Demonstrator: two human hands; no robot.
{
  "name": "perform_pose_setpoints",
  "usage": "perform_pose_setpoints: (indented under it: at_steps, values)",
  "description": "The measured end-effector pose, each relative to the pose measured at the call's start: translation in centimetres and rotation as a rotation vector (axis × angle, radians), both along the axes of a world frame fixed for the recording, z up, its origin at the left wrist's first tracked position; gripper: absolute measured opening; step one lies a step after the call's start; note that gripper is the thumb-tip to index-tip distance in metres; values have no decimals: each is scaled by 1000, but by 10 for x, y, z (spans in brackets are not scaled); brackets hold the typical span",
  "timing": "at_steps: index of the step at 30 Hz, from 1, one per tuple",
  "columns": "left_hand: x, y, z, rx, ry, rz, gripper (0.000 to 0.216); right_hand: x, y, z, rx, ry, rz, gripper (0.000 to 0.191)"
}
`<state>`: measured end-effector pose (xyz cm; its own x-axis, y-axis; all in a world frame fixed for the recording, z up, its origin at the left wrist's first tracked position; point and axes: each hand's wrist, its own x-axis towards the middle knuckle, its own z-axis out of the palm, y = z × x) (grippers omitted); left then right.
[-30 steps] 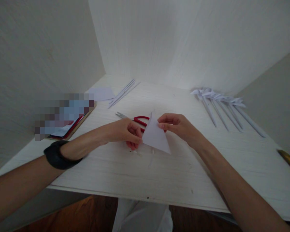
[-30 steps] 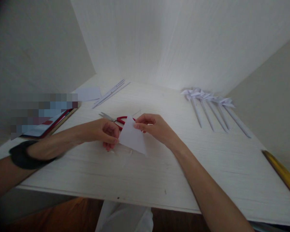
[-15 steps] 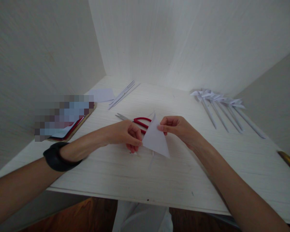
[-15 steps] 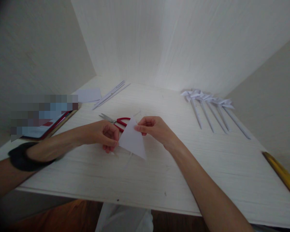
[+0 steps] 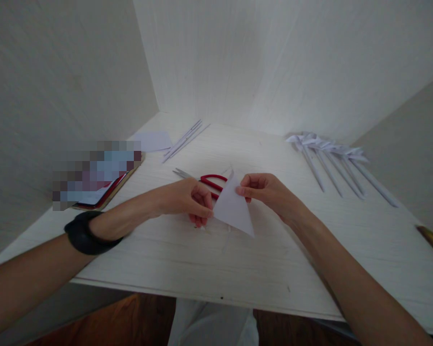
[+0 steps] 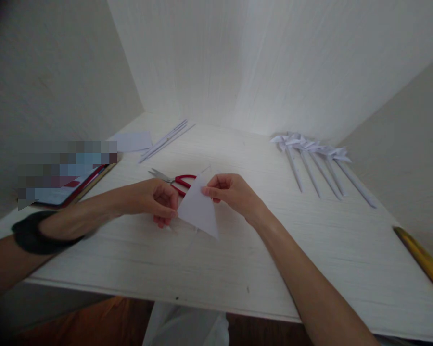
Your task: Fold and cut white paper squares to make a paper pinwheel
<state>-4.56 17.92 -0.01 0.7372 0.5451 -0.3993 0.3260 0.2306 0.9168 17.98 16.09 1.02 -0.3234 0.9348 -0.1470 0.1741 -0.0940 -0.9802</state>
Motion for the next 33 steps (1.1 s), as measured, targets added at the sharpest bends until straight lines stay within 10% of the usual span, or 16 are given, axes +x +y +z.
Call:
perform_pose_setpoints:
  at_steps: [33]
  values:
    - [4,-5,6,-9,24,-19,14,-6,-2,-4,78,48,-46,24]
